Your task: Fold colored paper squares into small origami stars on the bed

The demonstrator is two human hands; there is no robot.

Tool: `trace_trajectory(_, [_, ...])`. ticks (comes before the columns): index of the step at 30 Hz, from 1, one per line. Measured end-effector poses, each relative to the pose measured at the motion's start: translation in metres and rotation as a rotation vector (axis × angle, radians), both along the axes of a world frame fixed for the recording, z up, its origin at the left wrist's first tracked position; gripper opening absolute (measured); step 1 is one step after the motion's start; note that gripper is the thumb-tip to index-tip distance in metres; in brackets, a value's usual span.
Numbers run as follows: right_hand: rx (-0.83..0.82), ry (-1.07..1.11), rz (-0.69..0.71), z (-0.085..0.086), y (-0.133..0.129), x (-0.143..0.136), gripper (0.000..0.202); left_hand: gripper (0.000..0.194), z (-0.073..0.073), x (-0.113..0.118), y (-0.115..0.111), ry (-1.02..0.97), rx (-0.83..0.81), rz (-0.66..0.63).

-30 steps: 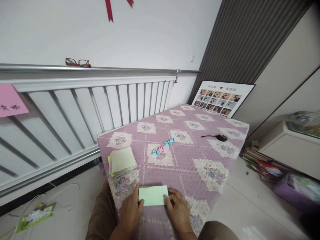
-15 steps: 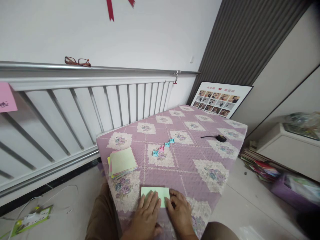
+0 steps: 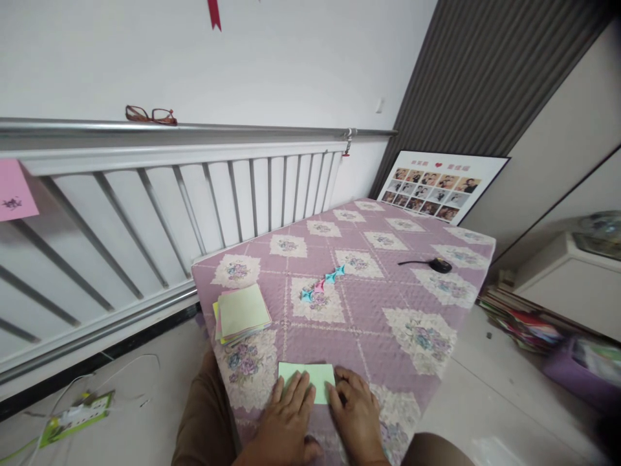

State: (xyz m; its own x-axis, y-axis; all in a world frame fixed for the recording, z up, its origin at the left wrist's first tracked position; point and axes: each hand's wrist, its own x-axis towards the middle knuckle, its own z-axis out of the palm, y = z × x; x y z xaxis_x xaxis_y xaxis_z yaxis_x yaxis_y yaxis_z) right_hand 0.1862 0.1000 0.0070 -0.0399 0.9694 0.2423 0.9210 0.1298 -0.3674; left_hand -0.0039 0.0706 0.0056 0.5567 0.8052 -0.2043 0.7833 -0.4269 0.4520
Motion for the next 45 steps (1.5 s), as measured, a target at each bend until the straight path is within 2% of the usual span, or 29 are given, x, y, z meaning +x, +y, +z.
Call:
trace_trajectory(20, [-0.015, -0.014, -0.01, 0.002, -0.002, -0.001, 0.022, 0.09, 0.01, -0.002, 0.002, -0.002, -0.006, 0.035])
trace_trajectory(29, [-0.018, -0.011, -0.027, 0.004, -0.003, -0.003, 0.025, 0.089, 0.01, -0.004, 0.005, -0.005, -0.021, 0.049])
trace_trajectory(37, [-0.07, -0.007, -0.167, 0.01, 0.008, -0.011, 0.032, 0.089, 0.007, -0.004, 0.006, -0.011, -0.01, 0.038])
trace_trajectory(45, [-0.079, -0.051, -0.172, 0.008, 0.009, -0.012, 0.027, 0.093, 0.009, -0.004, 0.006, -0.007, -0.02, 0.037])
